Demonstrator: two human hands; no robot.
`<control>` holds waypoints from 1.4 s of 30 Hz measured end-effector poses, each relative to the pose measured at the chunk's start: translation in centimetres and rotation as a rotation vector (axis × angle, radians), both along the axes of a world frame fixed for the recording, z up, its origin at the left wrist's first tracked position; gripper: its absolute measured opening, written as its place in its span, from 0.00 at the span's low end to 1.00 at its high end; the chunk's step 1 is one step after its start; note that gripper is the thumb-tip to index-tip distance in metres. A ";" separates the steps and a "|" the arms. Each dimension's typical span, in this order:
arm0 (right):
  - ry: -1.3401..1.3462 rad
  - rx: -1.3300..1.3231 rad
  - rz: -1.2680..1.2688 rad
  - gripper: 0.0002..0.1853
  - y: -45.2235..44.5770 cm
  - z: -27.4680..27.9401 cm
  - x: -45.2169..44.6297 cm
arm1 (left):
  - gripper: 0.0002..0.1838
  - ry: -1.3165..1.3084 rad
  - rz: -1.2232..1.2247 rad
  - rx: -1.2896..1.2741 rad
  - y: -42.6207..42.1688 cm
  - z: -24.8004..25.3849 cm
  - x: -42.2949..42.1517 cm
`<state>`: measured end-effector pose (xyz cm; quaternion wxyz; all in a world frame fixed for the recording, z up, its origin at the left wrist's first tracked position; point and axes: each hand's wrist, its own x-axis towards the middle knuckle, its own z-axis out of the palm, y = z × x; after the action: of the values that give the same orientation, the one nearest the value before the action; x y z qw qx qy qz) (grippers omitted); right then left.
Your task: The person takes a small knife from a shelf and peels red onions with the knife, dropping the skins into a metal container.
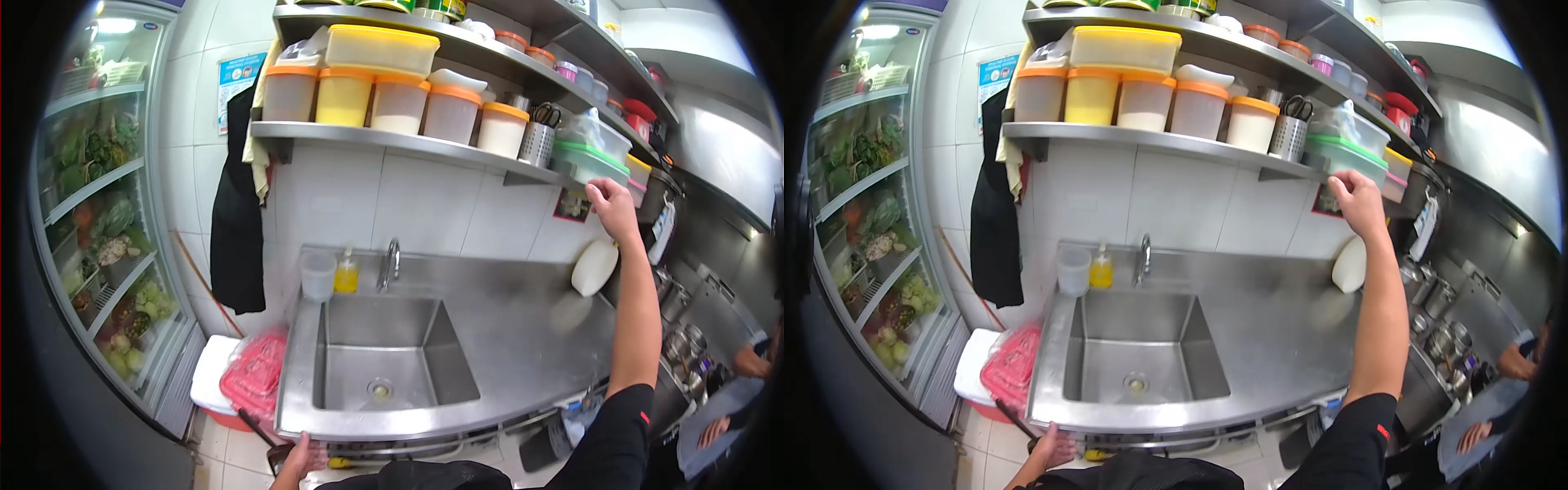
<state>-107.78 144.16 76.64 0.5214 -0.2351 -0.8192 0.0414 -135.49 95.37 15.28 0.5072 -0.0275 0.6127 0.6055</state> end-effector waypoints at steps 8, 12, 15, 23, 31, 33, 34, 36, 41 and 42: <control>0.321 -0.278 0.120 0.22 21.1 8.1 -12.1 | 0.40 0.066 0.310 -0.128 5.8 2.9 1.6; 0.413 -0.181 0.003 0.32 29.6 11.0 -16.1 | 0.42 0.068 0.326 -0.184 6.0 4.0 2.1; 0.406 -0.232 -0.059 0.32 31.8 12.0 -17.2 | 0.43 0.091 0.274 -0.254 5.1 2.4 1.6; 0.377 -0.163 0.133 0.20 36.3 12.5 -17.4 | 0.41 0.059 0.373 -0.338 6.5 3.2 2.2; 0.772 0.107 0.302 0.14 37.3 18.4 -18.1 | 0.42 0.002 0.352 -0.369 6.6 3.0 2.0; 0.826 0.180 0.334 0.15 34.6 20.2 -16.2 | 0.43 -0.007 0.298 -0.389 6.2 2.7 1.8; 0.847 0.227 0.320 0.16 32.1 21.1 -15.0 | 0.43 -0.012 0.269 -0.396 6.1 2.5 1.5; 0.887 0.307 0.304 0.16 27.6 22.1 -12.8 | 0.41 -0.025 0.210 -0.397 5.5 2.0 1.3; 0.831 0.280 0.543 0.15 15.1 20.5 -8.4 | 0.45 -0.171 -0.118 -0.462 3.9 3.8 -0.4; 0.801 0.254 0.580 0.15 12.8 20.0 -7.7 | 0.45 -0.104 -0.321 -0.467 3.2 3.6 -1.2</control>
<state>-115.52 156.94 96.65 0.7861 0.1016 -0.5851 0.1716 -136.72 98.60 18.84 0.6071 -0.0772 0.7053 0.3578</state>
